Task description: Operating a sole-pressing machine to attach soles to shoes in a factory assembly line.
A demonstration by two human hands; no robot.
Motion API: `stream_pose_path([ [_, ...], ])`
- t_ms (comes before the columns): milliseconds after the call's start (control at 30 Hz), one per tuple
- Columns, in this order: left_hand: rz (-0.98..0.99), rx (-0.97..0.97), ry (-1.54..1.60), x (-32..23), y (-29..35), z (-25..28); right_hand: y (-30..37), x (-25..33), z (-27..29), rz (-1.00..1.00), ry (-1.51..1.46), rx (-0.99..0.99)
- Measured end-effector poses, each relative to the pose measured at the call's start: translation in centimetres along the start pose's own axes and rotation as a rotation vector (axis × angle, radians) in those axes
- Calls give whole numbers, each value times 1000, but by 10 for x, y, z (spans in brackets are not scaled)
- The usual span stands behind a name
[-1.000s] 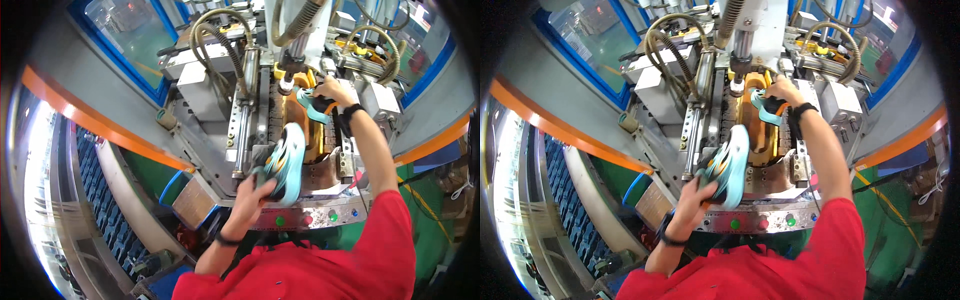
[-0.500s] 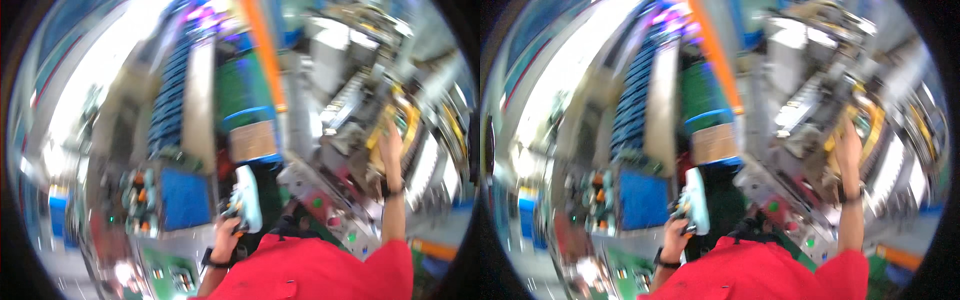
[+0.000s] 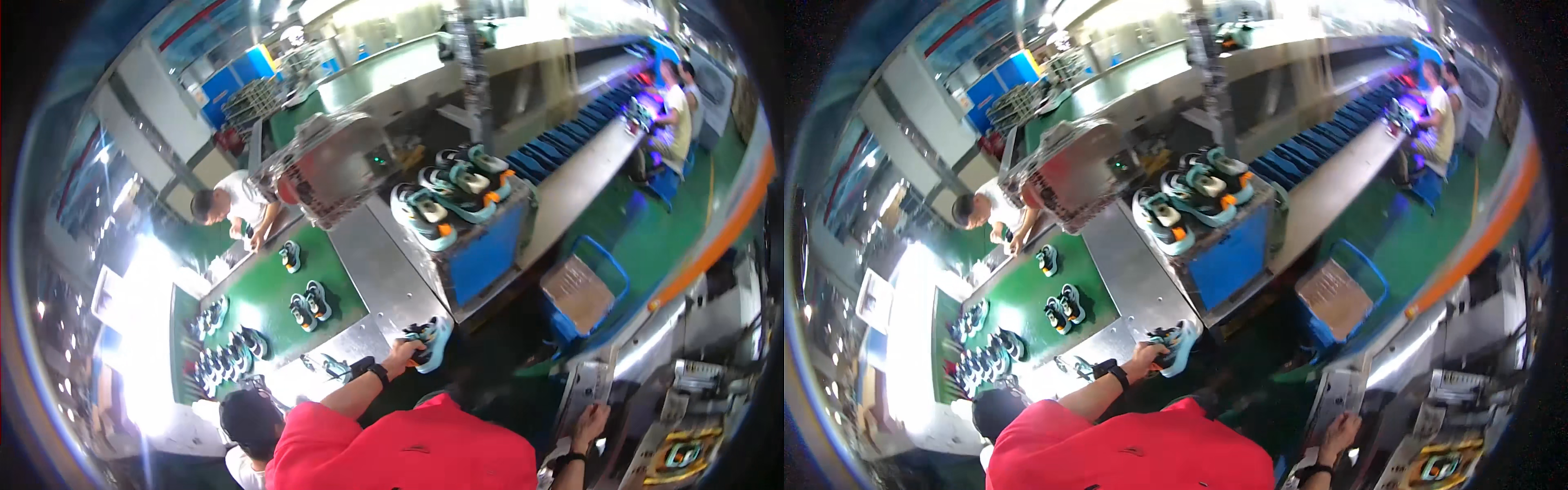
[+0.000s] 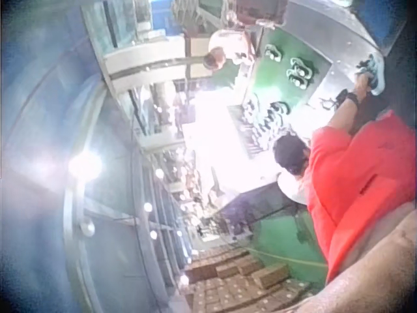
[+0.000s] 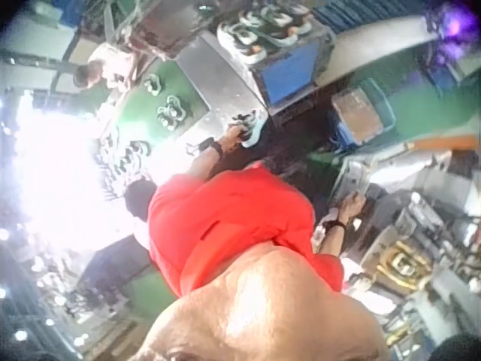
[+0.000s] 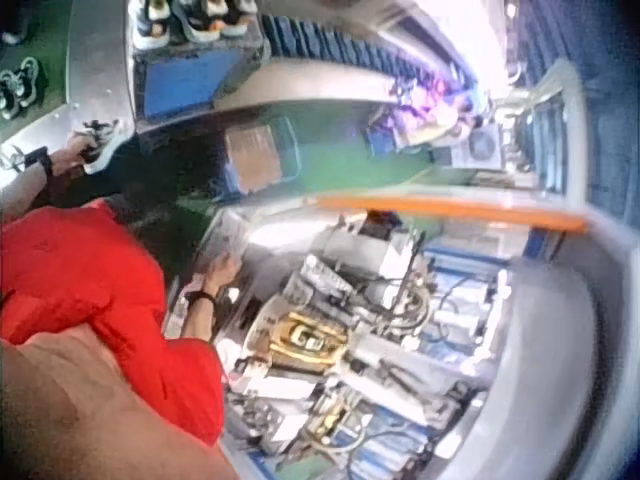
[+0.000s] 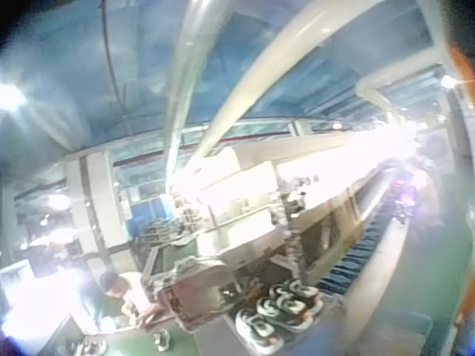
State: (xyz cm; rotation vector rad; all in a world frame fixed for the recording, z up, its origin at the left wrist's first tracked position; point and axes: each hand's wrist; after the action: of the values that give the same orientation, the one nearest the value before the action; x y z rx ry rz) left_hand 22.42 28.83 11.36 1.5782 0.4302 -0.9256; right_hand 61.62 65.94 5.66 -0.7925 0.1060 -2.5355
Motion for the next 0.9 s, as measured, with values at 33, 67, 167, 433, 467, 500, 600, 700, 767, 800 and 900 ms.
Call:
stream_pose_path([
  [33, -4, -87, 25, -5, -7, 15, -12, 6, -1, -7, 41, -66],
  [67, -55, -168, -102, 1, -18, 40, -28, 27, 8, -7, 77, -129],
  [167, -165, -454, -541, 47, -74, 101, -118, 121, 42, 234, -175, -67],
  [433, -122, -520, -385, 4, -121, 127, -187, 560, 48, 567, -564, 503],
  [467, -27, -573, -238, -8, -137, 140, -177, 597, 29, 620, -466, 589],
  [500, 6, -600, -108, -21, -151, 160, -172, 625, 12, 668, -364, 675],
  [600, 2, -712, 47, -68, -217, 227, -179, 661, -24, 675, -108, 889],
  [700, 9, -754, 120, -121, -285, 311, -172, 659, -33, 583, -85, 809],
  [767, -29, -906, -21, -132, -333, 374, -168, 640, -27, 357, 63, 726],
  [800, -41, -946, -34, -145, -351, 403, -169, 631, -23, 298, 108, 691],
  [900, -156, -1037, -232, -152, -407, 475, -170, 614, -7, 204, 181, 633],
])
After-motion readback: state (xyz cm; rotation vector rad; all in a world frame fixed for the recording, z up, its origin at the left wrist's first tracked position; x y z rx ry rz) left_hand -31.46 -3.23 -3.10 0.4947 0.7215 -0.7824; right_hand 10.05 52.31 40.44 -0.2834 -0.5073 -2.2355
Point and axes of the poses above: each hand's wrist, its own y-axis away from the middle knuckle, its own z-axis out of the back of the hand, x = y × z, and after that the axes turned 2 degrees about x, right-handed
